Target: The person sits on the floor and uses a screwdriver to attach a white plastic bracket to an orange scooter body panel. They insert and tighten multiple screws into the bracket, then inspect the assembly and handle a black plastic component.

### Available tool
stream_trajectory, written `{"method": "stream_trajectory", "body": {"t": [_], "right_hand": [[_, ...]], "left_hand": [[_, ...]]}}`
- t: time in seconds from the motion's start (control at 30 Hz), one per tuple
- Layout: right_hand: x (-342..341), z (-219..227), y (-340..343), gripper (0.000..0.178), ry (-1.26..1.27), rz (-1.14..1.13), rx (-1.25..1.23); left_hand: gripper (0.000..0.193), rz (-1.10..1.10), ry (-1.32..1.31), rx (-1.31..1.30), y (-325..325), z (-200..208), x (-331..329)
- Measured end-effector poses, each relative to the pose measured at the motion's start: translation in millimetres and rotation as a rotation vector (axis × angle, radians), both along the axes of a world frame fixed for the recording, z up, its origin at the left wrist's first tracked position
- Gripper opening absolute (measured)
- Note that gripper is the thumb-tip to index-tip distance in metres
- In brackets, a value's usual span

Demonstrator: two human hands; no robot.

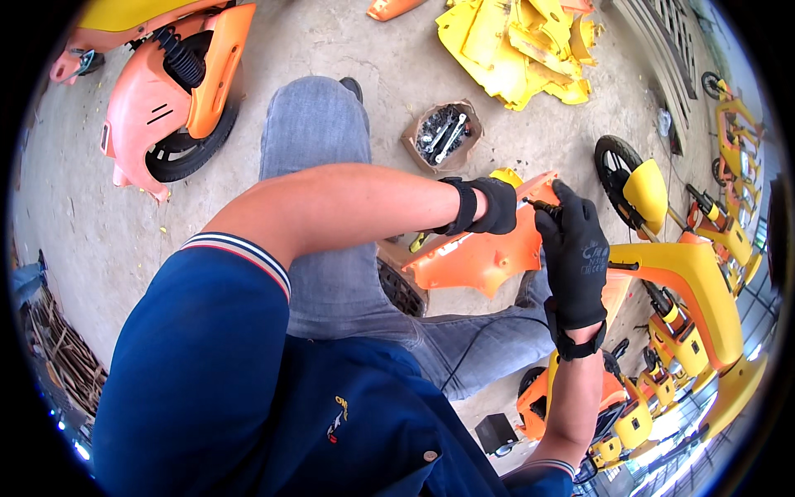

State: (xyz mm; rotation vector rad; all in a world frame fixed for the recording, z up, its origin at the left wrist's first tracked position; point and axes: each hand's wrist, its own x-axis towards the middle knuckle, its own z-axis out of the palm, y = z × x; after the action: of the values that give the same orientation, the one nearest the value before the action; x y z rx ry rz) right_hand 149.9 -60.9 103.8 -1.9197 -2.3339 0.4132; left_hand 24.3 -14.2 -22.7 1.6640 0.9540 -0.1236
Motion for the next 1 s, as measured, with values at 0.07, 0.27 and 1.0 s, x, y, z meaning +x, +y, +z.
{"method": "stream_trajectory", "body": {"t": [0.07,0.27,1.0], "right_hand": [[5.6,-0.9,3.9,0.024,0.041,0.153,0.055],[4.0,-0.4,0.5,0.023,-0.097,-0.010,-0.082],[2.8,-2.4,4.2,0.022,0.093,0.168,0.137]], "left_hand": [[0.031,0.015,-0.009,0.000,1.0,-1.9,1.5],[0.032,0.035,-0.005,-0.004,0.1,0.1,0.4],[0.034,0.025,-0.035,-0.004,0.3,0.0,-0.6]]}}
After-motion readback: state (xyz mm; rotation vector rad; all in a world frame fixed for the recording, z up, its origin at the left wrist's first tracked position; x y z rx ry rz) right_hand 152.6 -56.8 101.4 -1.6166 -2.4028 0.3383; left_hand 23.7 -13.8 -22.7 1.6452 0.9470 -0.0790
